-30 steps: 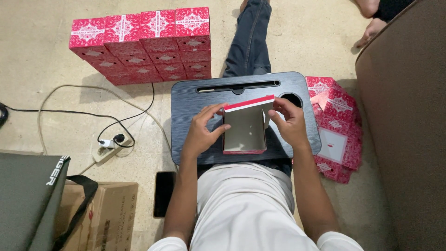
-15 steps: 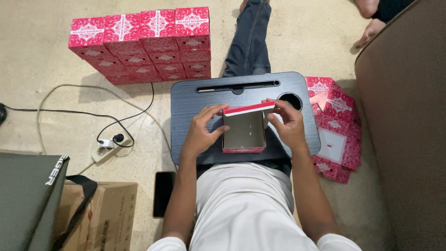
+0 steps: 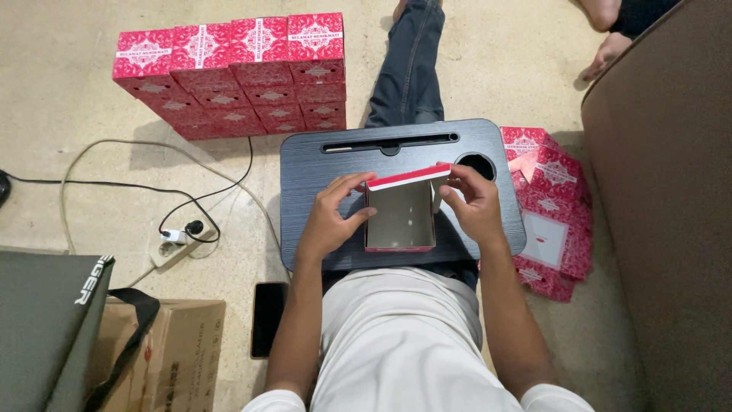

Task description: The person assembles small red and white patterned boxes by folding flat cardboard pieces on a grey tray. They fold the sides and tabs to form the box structure and then place the completed box on a stack of similar boxes.

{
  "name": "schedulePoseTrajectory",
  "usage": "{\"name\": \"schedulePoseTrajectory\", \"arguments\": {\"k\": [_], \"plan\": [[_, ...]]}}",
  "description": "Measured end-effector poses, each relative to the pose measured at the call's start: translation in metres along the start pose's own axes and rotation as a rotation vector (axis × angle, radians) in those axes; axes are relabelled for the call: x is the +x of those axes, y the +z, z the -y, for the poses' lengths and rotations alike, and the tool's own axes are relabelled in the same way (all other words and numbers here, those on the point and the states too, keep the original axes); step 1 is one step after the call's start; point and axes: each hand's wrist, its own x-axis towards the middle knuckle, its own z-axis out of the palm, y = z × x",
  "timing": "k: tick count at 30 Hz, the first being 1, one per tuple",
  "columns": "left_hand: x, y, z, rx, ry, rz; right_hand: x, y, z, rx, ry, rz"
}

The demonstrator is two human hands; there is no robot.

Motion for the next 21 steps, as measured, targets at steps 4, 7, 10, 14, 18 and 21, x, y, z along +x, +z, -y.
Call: {"name": "schedulePoseTrajectory", "arguments": {"k": [4, 7, 10, 14, 18, 21], "plan": [[-0.001, 0.001, 0.001, 0.008, 0.001, -0.005, -0.002, 0.001, -0.003, 0.001, 0.000, -0.011], [-0.001, 0.001, 0.001, -0.001, -0.001, 0.004, 0.000, 0.001, -0.007, 0.002, 0.000, -0.017], [-0.001, 0.000, 0.000, 0.002, -0.001, 0.004, 0.001, 0.001, -0.007, 0.001, -0.018, -0.018], [0.000, -0.001, -0.005, 0.003, -0.008, 0.001, -0.003, 0.005, -0.001, 0.023, -0.019, -0.025], [0.000, -0.001, -0.001, 0.010, 0.005, 0.006, -0.011, 0.004, -0.001, 0.110, -0.051, 0.001], [-0.002, -0.001, -0.001, 0.007, 0.022, 0.015, -0.012, 0.003, 0.000, 0.069, -0.096, 0.038]]}}
